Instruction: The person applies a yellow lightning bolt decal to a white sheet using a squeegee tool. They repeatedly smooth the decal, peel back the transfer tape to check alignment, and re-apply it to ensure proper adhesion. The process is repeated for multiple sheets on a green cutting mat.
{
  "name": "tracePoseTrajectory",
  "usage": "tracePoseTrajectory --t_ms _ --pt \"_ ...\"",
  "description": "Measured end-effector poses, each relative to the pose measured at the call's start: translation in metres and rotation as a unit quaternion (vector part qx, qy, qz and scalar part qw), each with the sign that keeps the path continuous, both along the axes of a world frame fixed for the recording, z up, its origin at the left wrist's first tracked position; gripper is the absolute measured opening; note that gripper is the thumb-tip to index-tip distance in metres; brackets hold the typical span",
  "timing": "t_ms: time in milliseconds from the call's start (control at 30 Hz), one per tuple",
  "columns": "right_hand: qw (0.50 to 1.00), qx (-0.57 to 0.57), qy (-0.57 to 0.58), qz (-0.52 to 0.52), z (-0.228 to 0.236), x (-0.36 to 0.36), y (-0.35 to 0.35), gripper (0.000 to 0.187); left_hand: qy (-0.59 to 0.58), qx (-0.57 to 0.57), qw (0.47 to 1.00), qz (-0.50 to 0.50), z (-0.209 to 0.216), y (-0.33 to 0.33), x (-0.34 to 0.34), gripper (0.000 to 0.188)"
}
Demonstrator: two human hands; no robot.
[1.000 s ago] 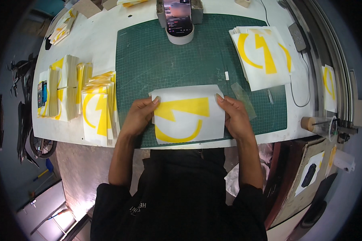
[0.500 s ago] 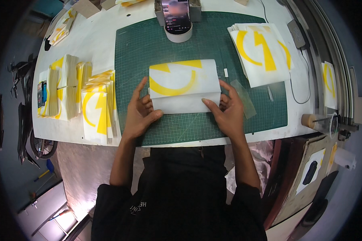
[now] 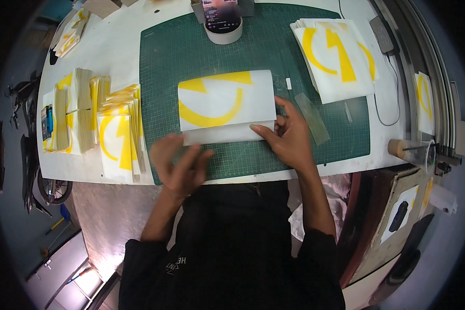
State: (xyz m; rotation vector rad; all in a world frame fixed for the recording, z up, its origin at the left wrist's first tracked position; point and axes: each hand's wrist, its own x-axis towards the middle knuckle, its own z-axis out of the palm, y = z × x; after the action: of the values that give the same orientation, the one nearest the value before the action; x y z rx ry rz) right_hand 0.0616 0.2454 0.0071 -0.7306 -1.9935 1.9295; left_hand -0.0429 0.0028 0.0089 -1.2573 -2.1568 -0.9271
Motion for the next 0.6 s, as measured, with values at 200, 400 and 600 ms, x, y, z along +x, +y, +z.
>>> tracePoseTrajectory --t_ms 200,400,600 --pt "0.988 0.059 -0.140 0.037 0.010 -0.006 0.005 0.078 -0.056 -0.179 0.981 -0.039 -0.018 0.021 0.015 0.047" --pt "0.905 0.425 -0.003 -0.007 0.028 0.026 0.001 0.054 -0.036 -0.166 0.985 -0.012 -0.021 0.022 0.015 0.041" --pt "0.848 0.511 0.047 0.134 0.014 0.016 -0.022 0.029 -0.052 -0.157 0.986 -0.025 -0.018 0.020 0.019 0.040"
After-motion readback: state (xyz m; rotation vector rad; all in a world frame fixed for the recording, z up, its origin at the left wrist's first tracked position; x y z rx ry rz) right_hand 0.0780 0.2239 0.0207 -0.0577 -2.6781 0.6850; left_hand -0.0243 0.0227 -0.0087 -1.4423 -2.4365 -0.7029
